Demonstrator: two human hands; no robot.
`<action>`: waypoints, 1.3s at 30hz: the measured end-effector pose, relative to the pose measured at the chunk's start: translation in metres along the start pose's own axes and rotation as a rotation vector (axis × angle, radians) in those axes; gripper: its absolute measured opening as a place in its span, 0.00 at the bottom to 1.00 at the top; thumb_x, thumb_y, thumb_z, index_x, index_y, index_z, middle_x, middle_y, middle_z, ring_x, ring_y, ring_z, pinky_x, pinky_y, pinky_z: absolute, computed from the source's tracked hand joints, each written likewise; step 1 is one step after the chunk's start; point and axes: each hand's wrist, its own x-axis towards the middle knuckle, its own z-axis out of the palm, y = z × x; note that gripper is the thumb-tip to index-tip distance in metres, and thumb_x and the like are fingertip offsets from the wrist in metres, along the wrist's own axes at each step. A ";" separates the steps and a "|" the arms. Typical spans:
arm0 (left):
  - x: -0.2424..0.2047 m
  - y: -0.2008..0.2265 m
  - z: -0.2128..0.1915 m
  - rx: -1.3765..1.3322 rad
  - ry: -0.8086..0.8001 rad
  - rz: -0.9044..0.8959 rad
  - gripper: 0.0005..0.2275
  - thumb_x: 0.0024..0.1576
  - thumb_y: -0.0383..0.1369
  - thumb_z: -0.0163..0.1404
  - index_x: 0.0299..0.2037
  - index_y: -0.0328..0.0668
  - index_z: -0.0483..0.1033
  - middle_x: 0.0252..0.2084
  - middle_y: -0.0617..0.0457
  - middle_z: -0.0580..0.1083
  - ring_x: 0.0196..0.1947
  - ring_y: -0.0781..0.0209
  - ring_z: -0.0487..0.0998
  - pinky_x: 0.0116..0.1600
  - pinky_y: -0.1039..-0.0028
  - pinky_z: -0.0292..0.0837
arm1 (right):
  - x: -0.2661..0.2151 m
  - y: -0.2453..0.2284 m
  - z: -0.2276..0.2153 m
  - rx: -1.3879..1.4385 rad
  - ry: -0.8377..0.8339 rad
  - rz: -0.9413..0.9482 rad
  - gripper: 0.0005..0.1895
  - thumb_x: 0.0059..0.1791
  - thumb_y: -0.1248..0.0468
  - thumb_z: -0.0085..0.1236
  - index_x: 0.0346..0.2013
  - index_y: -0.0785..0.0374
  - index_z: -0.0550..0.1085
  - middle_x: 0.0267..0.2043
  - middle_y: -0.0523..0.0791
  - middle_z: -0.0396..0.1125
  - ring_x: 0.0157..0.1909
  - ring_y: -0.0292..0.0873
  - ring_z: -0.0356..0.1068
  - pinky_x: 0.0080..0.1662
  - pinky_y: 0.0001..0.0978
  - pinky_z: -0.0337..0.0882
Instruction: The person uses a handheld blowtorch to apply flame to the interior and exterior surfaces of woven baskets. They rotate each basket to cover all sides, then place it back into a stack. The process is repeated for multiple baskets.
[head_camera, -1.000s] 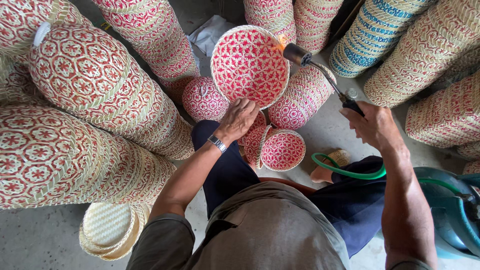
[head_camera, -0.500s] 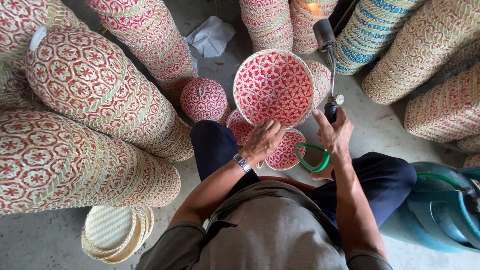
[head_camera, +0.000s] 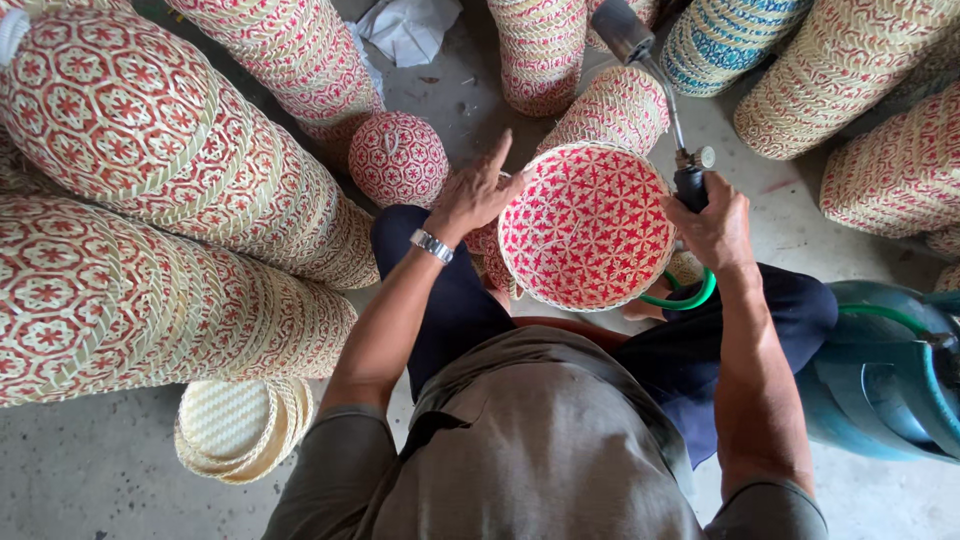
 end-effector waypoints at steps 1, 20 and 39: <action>0.000 -0.012 0.012 -0.031 -0.243 0.049 0.24 0.71 0.41 0.39 0.74 0.35 0.56 0.45 0.44 0.75 0.42 0.55 0.78 0.47 0.69 0.76 | -0.001 -0.002 0.002 -0.028 0.009 -0.050 0.17 0.49 0.59 0.68 0.37 0.70 0.72 0.26 0.49 0.69 0.27 0.38 0.67 0.31 0.35 0.68; -0.030 -0.021 0.069 -1.601 0.380 -0.428 0.20 0.65 0.33 0.43 0.66 0.43 0.57 0.58 0.43 0.71 0.50 0.49 0.81 0.46 0.57 0.85 | -0.054 -0.042 0.022 -0.394 -0.410 -0.500 0.29 0.28 0.65 0.68 0.45 0.60 0.78 0.39 0.52 0.70 0.35 0.55 0.73 0.39 0.45 0.75; -0.026 -0.041 0.073 -1.774 0.737 -0.415 0.16 0.59 0.25 0.46 0.57 0.44 0.60 0.52 0.46 0.72 0.48 0.53 0.80 0.49 0.55 0.84 | -0.065 -0.069 0.023 -0.301 -0.285 -0.208 0.16 0.43 0.65 0.65 0.44 0.64 0.75 0.33 0.56 0.71 0.37 0.60 0.72 0.40 0.49 0.72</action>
